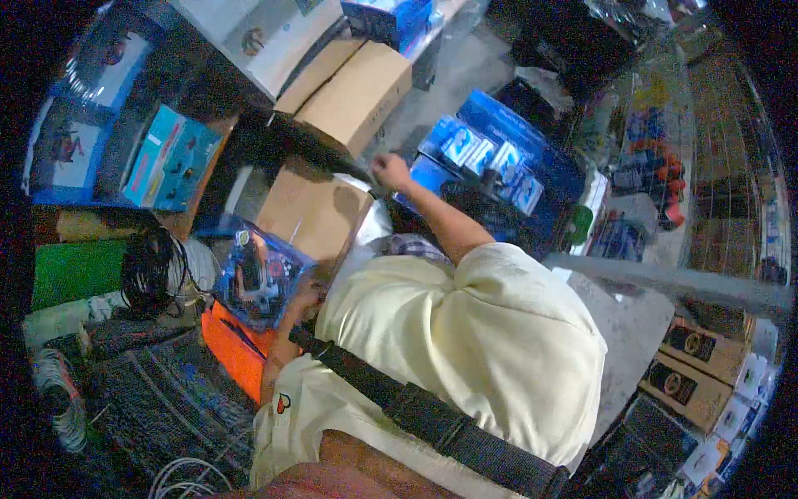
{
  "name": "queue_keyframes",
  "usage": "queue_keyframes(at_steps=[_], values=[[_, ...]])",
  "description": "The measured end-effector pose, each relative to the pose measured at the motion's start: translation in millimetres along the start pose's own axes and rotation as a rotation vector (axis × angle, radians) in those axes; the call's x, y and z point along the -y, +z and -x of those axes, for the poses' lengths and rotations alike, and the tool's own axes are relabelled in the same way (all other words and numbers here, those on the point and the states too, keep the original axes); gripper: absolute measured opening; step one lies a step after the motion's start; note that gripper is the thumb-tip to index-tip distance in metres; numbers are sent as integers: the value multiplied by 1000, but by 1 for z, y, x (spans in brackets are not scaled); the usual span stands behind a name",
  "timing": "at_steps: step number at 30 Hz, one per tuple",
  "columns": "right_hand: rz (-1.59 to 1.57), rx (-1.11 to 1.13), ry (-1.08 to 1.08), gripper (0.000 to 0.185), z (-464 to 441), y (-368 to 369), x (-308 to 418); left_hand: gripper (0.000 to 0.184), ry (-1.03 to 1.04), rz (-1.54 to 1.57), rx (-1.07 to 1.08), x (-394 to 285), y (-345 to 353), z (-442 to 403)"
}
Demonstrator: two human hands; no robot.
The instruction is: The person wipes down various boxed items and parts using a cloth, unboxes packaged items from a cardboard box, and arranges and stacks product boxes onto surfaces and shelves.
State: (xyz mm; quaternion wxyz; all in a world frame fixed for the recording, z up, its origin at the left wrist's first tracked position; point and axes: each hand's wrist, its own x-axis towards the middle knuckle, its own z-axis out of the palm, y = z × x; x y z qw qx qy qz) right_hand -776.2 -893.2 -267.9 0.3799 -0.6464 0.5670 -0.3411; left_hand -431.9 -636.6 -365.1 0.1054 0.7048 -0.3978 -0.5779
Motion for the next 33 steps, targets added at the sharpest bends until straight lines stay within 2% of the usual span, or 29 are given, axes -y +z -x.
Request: queue_keyframes(at_steps=[1,2,3,4,5,6,7,8,9,10,11,12,13,14,16,17,20,21,22,23,24,25,26,27,30,33], values=[[18,-45,-52,16,-22,-19,13,43,-46,66,55,-45,-6,26],[-176,-12,132,20,-43,-36,26,43,107,203,19,-58,-4,29],[-244,-140,-13,24,-75,-37,5,43,112,199,9,-69,-5,25],[-242,-196,-25,27,-101,-53,9,38,84,87,-1,-79,-7,19],[-238,-251,-36,29,-120,-72,21,33,54,-23,-10,-83,-7,11],[-288,-306,-20,32,-133,-92,43,35,211,22,50,-45,-12,-30],[-336,-360,-6,36,-146,-110,60,35,215,23,39,-61,-11,-29],[-407,-381,-13,45,-164,-123,62,35,127,150,13,-86,-6,-19],[-465,-434,72,51,-185,-135,61,35,39,277,-13,-103,-3,-17],[-531,-468,86,57,-203,-147,64,37,159,94,124,-98,-3,-37],[-444,-566,-44,62,-234,-153,45,37,160,96,110,-89,-2,-51],[-448,-535,63,70,-232,-171,71,37,72,58,92,-118,3,-37],[-257,-627,13,79,-261,-177,54,37,-18,20,74,-148,6,-22],[-205,-692,-45,86,-271,-186,57,39,-14,-164,113,-173,5,-14],[30,-720,-65,92,-280,-208,77,43,25,-3,85,-200,8,-4],[44,-735,-108,94,-290,-213,74,48,3,86,124,-193,9,-15],[-62,-632,-8,96,-319,-229,61,46,-69,23,170,-250,6,-8],[-63,-606,54,95,-322,-232,63,42,-151,8,166,-270,4,-6],[-62,-579,113,95,-325,-234,63,42,-155,9,162,-270,5,-13],[-36,-526,110,92,-339,-233,46,41,-18,103,152,-268,7,-21],[-44,-526,80,91,-340,-229,45,40,123,194,141,-272,6,-26],[-53,-527,50,89,-343,-226,45,40,124,194,135,-276,6,-31],[-45,-648,-54,77,-342,-221,44,40,160,192,131,-281,4,-36],[-16,-663,-21,75,-331,-221,57,40,197,188,127,-289,2,-40],[-7,-683,27,72,-311,-216,72,38,133,129,123,-333,-4,-23],[-10,-717,39,75,-298,-201,73,37,57,223,118,-325,-6,-34]])
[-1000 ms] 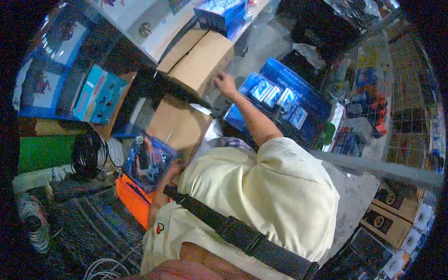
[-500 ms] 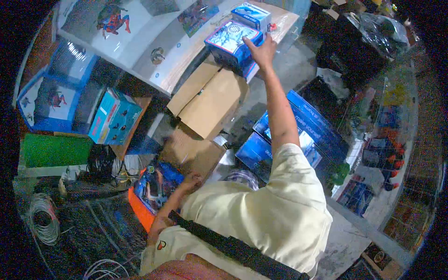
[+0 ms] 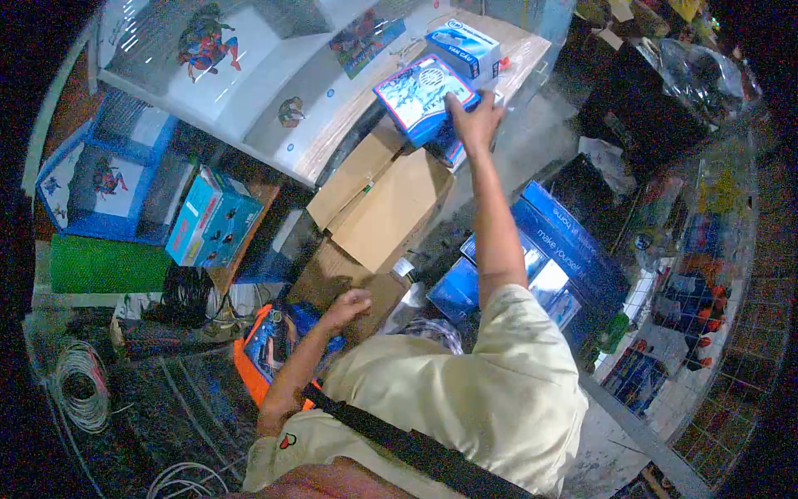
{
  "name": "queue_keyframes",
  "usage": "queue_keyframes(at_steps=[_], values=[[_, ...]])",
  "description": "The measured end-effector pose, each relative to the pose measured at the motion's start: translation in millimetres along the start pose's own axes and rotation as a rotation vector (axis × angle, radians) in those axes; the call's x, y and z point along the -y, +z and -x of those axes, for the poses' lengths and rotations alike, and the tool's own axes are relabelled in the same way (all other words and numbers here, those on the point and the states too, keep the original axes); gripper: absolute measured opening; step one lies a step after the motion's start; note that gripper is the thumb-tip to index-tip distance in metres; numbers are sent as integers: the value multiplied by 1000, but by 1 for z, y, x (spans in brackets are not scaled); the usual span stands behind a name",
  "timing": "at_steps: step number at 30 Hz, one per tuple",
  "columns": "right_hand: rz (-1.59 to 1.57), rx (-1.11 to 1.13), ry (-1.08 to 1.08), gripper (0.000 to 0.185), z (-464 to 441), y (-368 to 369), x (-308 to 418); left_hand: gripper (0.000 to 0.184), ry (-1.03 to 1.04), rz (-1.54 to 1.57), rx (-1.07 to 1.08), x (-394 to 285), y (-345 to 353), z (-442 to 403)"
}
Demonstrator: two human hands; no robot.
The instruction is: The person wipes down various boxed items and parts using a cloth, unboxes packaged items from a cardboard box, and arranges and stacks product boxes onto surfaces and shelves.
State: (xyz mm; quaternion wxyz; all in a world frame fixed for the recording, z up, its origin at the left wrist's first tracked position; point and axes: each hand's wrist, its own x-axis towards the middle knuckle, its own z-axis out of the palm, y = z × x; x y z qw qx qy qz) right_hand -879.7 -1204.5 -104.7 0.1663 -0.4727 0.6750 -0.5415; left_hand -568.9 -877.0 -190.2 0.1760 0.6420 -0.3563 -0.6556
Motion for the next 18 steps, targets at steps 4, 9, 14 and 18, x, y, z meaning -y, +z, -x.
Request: queue_keyframes(at_steps=[4,9,14,18], values=[[-138,6,114,82,14,11,-6,38,-77,9,9,6,-2,-6],[-197,64,215,82,7,6,-9,36,-18,98,62,3,1,-10],[-559,78,288,64,18,9,-12,38,-24,158,82,-7,1,-5],[-648,99,307,57,29,4,-10,43,-48,199,81,-17,1,3]])
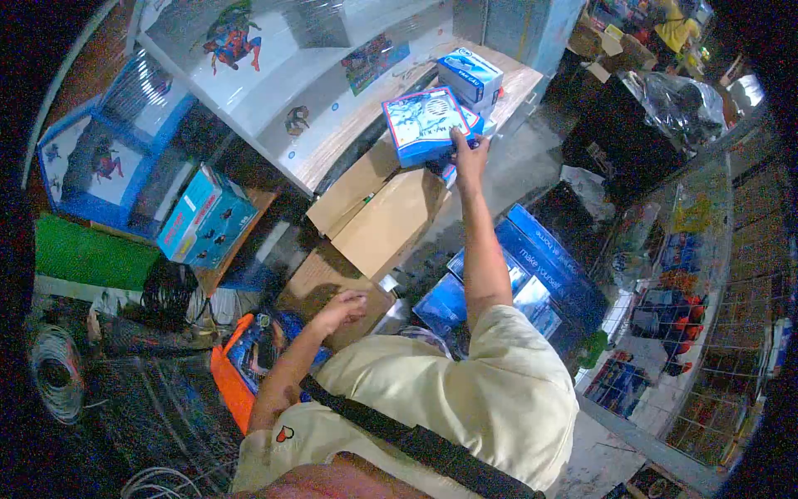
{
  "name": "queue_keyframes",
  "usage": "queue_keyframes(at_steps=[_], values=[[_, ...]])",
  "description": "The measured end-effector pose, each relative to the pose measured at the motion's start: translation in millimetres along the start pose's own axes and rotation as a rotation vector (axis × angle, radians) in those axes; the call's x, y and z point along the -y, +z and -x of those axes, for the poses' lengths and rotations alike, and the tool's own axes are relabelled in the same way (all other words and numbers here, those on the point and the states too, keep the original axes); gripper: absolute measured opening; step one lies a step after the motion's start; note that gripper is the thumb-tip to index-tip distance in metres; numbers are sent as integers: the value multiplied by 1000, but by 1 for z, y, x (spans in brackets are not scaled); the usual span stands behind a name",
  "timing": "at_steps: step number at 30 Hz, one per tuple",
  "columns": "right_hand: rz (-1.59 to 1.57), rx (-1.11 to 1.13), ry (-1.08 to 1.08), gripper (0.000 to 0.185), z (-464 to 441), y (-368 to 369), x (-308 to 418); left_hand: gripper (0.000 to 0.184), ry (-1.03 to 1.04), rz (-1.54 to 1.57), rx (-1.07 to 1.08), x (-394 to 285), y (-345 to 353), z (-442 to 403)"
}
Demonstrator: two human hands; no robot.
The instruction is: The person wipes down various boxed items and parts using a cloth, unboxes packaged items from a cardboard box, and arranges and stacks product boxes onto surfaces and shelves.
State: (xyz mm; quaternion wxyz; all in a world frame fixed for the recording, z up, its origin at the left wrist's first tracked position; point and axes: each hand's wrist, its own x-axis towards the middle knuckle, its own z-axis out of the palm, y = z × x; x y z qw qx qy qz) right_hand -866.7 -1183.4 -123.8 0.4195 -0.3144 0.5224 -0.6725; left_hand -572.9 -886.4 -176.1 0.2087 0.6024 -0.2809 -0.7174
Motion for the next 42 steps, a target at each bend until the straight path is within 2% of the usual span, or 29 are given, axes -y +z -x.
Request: queue_keyframes(at_steps=[3,6,8,10,12,14,15,17,18,20,21,23,26,27,29,32,34,35,37,38,39,40,41,42], values=[[-74,45,40,52,20,1,3,47,20,42,12,-12,1,7],[-272,177,106,37,54,9,18,48,158,45,45,-39,4,18],[-300,302,138,70,71,12,15,49,233,165,74,-58,4,18],[-392,363,165,67,109,24,32,52,390,257,75,-69,-1,16],[-405,419,164,61,134,31,29,64,503,320,6,-96,6,41],[-341,438,157,55,166,40,35,71,589,326,-52,-105,-1,50],[-345,516,161,52,181,40,35,74,588,343,-49,-106,-8,52],[-259,588,204,53,201,41,20,73,616,375,-98,-95,-20,59],[-140,579,229,54,220,42,34,59,586,416,-141,-95,-16,76],[-141,642,284,58,235,43,22,56,520,493,-100,-75,-29,83],[-122,695,345,55,241,40,20,63,554,496,-69,-63,-32,87],[-87,810,537,45,253,33,18,62,562,476,-73,-34,-42,93],[15,957,600,42,274,26,9,59,627,439,-80,-3,-50,107],[51,976,522,42,289,28,17,59,639,431,-85,7,-57,112],[115,1035,427,43,305,29,1,56,578,444,-124,27,-73,123],[153,1047,526,39,322,33,3,52,534,468,-189,41,-80,129],[247,996,585,38,331,38,-9,52,395,498,-198,61,-89,115],[257,997,606,38,332,36,-20,54,342,484,-170,79,-96,98],[379,932,711,50,350,22,-55,63,214,441,-320,95,-71,113],[364,852,730,51,361,12,-72,74,219,249,-254,141,-79,87],[375,810,741,52,369,-2,-97,77,162,389,-218,170,-68,78],[387,765,751,52,376,-15,-121,73,21,447,-178,192,-62,78],[429,744,887,54,381,-26,-137,62,1,441,-167,216,-55,73],[462,698,899,56,386,-30,-149,51,-22,435,-153,237,-49,69]])
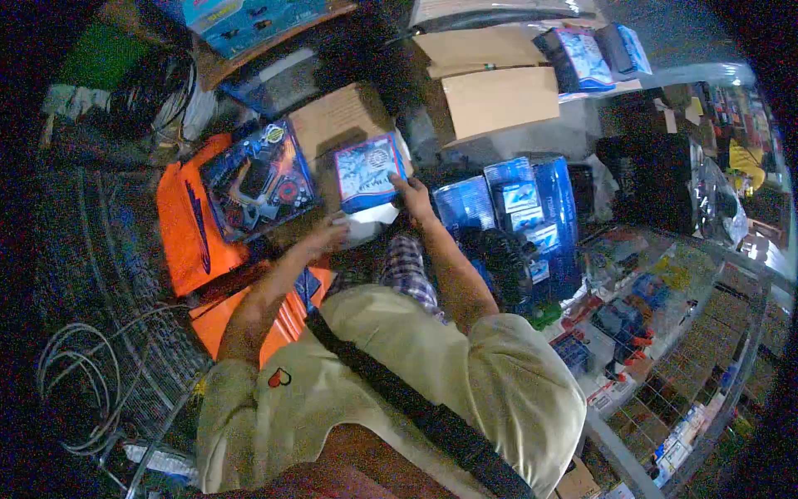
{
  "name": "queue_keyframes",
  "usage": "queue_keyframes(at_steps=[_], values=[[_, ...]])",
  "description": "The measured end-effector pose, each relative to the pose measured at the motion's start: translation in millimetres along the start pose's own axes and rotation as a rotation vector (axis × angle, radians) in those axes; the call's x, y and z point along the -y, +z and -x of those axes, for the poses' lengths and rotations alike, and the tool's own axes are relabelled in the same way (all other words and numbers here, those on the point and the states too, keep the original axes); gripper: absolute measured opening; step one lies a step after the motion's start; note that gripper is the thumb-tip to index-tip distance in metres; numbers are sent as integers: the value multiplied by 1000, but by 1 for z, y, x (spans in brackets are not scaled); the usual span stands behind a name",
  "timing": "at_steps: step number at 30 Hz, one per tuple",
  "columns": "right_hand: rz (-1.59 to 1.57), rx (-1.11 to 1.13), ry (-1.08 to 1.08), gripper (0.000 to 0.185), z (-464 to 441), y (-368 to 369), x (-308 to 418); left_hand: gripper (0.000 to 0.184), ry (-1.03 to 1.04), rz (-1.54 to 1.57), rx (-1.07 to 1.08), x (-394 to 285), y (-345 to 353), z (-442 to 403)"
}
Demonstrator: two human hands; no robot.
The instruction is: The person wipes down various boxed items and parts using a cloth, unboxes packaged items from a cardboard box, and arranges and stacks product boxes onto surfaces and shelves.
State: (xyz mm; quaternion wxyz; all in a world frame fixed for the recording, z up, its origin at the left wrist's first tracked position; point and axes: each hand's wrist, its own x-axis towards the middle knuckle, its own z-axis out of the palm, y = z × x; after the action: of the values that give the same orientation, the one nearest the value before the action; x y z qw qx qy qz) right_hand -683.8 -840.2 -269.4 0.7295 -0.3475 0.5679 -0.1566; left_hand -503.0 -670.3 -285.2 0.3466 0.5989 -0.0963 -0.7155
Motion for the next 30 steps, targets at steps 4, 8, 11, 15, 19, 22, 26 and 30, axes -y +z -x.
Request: queue_keyframes(at_steps=[4,8,11,15,19,22,26,30], values=[[-38,8,-18,48,-40,3,-42,52,-165,-49,-21,40,-13,32],[-42,78,-56,53,-114,22,-75,41,-69,-132,-131,84,-44,46],[77,-29,-145,43,-103,49,-50,43,-168,-26,-148,86,-53,60],[496,-303,-208,68,-84,64,-41,30,-167,48,-170,75,-47,66],[121,-148,-155,56,1,41,-1,34,-166,-29,-15,45,-28,57],[148,-126,-141,58,46,4,19,46,-136,-72,79,27,-13,46],[267,-356,-368,57,78,-66,26,32,-186,-239,174,-9,22,13],[-109,-303,-477,34,160,-136,64,41,-228,-454,306,-33,52,-17]])
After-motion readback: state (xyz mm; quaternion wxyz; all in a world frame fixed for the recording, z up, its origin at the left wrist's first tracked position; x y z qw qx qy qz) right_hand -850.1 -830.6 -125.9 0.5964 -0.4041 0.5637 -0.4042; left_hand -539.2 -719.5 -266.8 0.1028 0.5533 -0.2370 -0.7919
